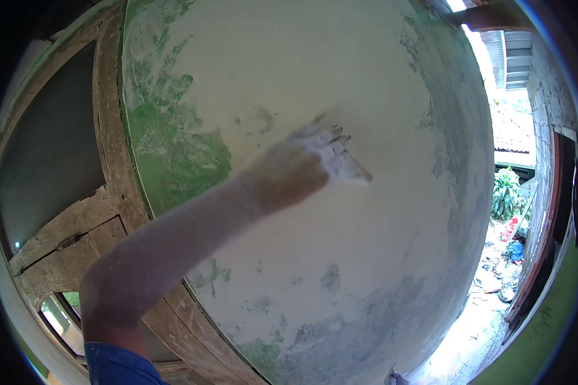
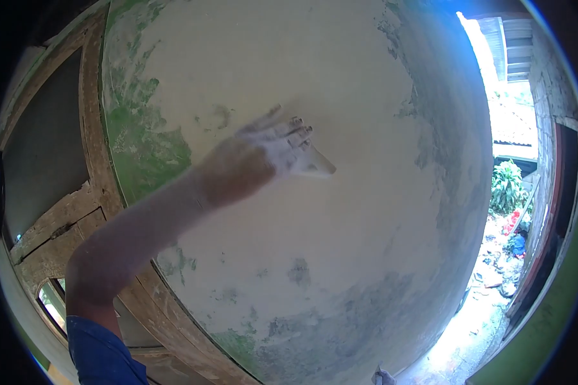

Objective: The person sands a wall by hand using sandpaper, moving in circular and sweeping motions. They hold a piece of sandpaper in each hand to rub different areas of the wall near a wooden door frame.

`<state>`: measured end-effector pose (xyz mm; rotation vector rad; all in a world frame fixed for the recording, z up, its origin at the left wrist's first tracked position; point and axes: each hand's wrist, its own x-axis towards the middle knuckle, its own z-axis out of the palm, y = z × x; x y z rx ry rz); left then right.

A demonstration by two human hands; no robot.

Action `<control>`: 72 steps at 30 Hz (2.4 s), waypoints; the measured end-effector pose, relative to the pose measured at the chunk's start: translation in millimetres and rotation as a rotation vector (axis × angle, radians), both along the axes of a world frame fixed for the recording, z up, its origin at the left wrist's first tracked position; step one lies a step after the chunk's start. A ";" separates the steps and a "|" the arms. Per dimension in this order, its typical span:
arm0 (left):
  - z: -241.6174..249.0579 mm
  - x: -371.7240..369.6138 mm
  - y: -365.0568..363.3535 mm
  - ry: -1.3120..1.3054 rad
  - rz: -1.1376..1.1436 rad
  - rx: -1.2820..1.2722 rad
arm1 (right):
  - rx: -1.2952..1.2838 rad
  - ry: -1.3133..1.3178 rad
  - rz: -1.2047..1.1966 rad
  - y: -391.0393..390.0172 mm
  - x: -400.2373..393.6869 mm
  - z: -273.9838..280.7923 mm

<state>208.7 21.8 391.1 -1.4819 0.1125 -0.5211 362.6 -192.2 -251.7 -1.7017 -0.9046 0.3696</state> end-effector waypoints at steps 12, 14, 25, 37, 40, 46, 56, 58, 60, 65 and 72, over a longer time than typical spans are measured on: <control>38.2 7.1 12.0 -0.165 -0.011 -0.325 | 0.055 0.131 0.006 13.7 0.9 19.4; -1.7 17.4 22.8 -0.044 -0.033 -0.138 | 0.107 0.088 -0.013 18.6 2.1 13.0; 136.9 -55.1 7.5 -0.413 -0.209 -0.235 | 0.053 0.160 -0.019 12.1 1.6 22.0; 26.2 -26.7 -16.6 0.181 0.063 -0.463 | 0.223 0.105 -0.051 17.1 8.1 6.4; 103.3 -57.4 -19.1 -0.124 0.008 -0.370 | 0.100 0.001 -0.091 8.3 4.8 23.0; 68.3 -39.2 -5.1 -0.161 -0.019 -0.353 | 0.143 0.074 -0.005 14.0 2.3 16.6; -21.6 -25.8 -4.8 0.295 -0.055 -0.405 | 0.158 0.091 -0.001 11.8 -1.2 41.5; 46.0 -47.3 -11.0 0.117 -0.149 -0.507 | 0.164 0.093 -0.014 14.7 -3.6 43.1; 84.9 -78.1 -27.1 -0.200 -0.147 -0.678 | 0.263 0.224 -0.013 19.3 -4.8 52.5; 42.8 -122.5 -20.8 -0.361 -0.228 -0.500 | 0.441 -0.039 -0.202 65.3 33.9 115.9; -123.2 -154.1 -41.0 -0.309 -0.195 -0.840 | 0.876 -0.733 0.089 108.8 56.6 346.7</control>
